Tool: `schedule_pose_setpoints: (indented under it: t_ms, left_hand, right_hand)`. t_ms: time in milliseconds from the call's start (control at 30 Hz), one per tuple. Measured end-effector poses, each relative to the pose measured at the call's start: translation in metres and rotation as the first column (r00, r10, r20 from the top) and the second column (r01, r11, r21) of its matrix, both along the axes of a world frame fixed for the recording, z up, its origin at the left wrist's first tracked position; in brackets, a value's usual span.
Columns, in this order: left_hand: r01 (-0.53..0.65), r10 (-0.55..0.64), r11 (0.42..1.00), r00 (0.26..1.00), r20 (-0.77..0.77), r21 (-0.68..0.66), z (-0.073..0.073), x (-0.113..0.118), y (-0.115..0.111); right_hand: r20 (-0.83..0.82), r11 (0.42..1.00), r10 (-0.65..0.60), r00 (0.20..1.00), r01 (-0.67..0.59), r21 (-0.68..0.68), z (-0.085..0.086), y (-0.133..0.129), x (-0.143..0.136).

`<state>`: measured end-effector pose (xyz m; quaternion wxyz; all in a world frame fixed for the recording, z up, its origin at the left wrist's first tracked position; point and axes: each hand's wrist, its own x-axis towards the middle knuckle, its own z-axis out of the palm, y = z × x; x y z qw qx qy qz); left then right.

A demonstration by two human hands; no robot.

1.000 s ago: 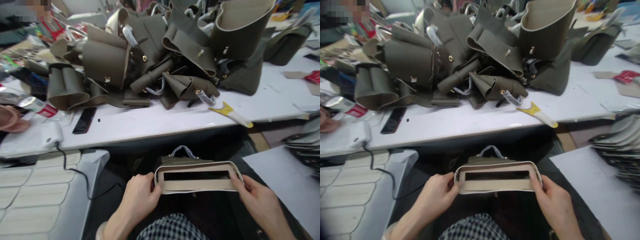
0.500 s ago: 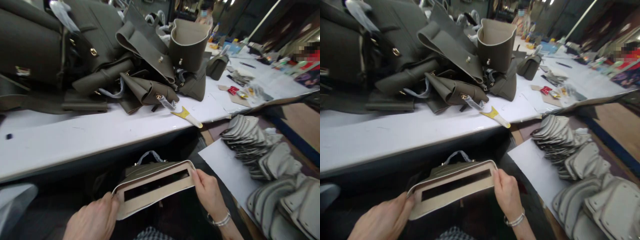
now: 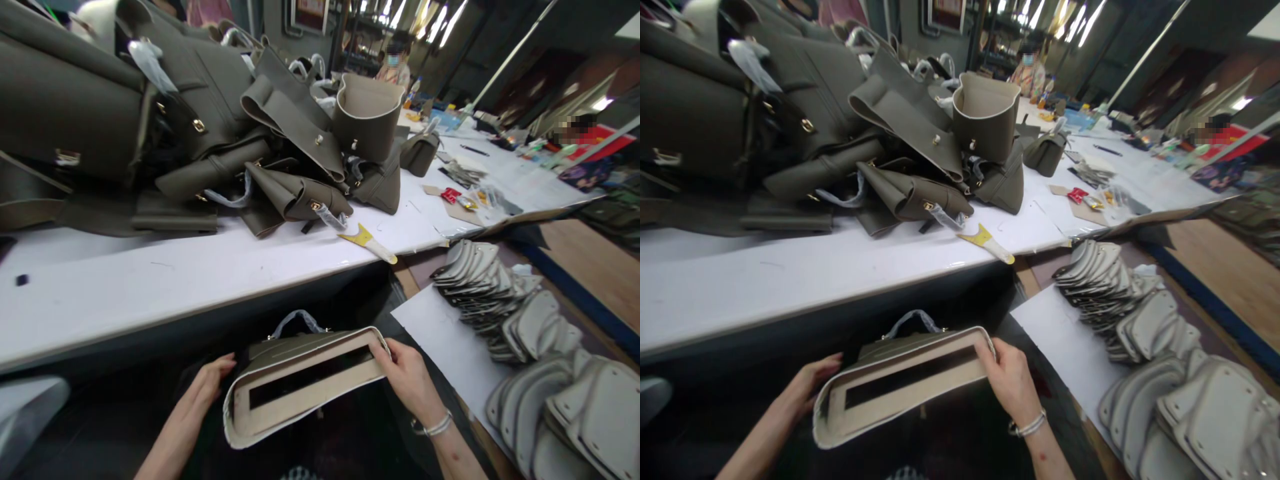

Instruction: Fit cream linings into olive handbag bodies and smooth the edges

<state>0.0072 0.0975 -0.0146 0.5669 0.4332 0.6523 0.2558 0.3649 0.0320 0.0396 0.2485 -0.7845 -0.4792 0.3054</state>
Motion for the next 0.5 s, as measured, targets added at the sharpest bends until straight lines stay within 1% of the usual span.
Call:
schedule_pose_setpoints:
  t_ms: [33, 67, 100, 133, 167, 200, 233, 300, 367, 400, 433, 500]
  left_hand:
    - [-0.075, 0.081, 0.995, 0.993, 0.089, -0.068, -0.001, 0.01, 0.002]
    - [-0.077, 0.107, 0.987, 0.97, 0.217, -0.139, -0.001, 0.021, 0.003]
    - [-0.065, 0.14, 0.974, 0.926, 0.35, -0.218, 0.002, 0.032, 0.002]
    - [-0.057, 0.189, 0.955, 0.872, 0.451, -0.29, 0.005, 0.042, 0.001]
    - [-0.056, 0.239, 0.936, 0.825, 0.512, -0.348, 0.008, 0.051, 0.0]
    - [-0.072, 0.296, 0.913, 0.794, 0.531, -0.401, 0.01, 0.058, -0.001]
    - [-0.102, 0.347, 0.889, 0.786, 0.512, -0.446, 0.01, 0.063, -0.001]
    - [-0.165, 0.415, 0.842, 0.806, 0.422, -0.513, 0.006, 0.067, -0.001]
    - [-0.201, 0.439, 0.817, 0.825, 0.357, -0.54, 0.0, 0.067, -0.002]
    - [-0.202, 0.432, 0.819, 0.834, 0.344, -0.537, -0.003, 0.065, -0.004]
    - [-0.183, 0.405, 0.833, 0.845, 0.349, -0.523, -0.004, 0.063, -0.007]
    - [-0.102, 0.301, 0.877, 0.877, 0.374, -0.469, -0.002, 0.057, -0.016]
  right_hand:
    - [0.012, 1.0, 0.017, 1.0, -0.018, 0.009, 0.0, 0.002, 0.0]
    - [0.033, 0.999, 0.033, 0.999, -0.033, 0.024, 0.0, 0.003, 0.0]
    - [0.06, 0.998, 0.043, 0.997, -0.046, 0.041, 0.001, 0.004, -0.001]
    - [0.088, 0.997, 0.052, 0.995, -0.057, 0.054, 0.003, 0.004, -0.002]
    - [0.115, 0.996, 0.059, 0.992, -0.066, 0.066, 0.004, 0.004, -0.003]
    - [0.142, 0.994, 0.062, 0.988, -0.073, 0.075, 0.006, 0.005, -0.004]
    - [0.169, 0.993, 0.063, 0.984, -0.079, 0.084, 0.007, 0.005, -0.005]
    - [0.213, 0.992, 0.069, 0.975, -0.09, 0.092, 0.008, 0.005, -0.005]
    - [0.243, 0.991, 0.078, 0.967, -0.103, 0.09, 0.008, 0.006, -0.004]
    - [0.255, 0.99, 0.084, 0.963, -0.11, 0.089, 0.007, 0.006, -0.003]
    - [0.266, 0.989, 0.089, 0.96, -0.116, 0.087, 0.006, 0.006, -0.002]
    - [0.287, 0.989, 0.101, 0.953, -0.128, 0.077, 0.005, 0.005, 0.0]
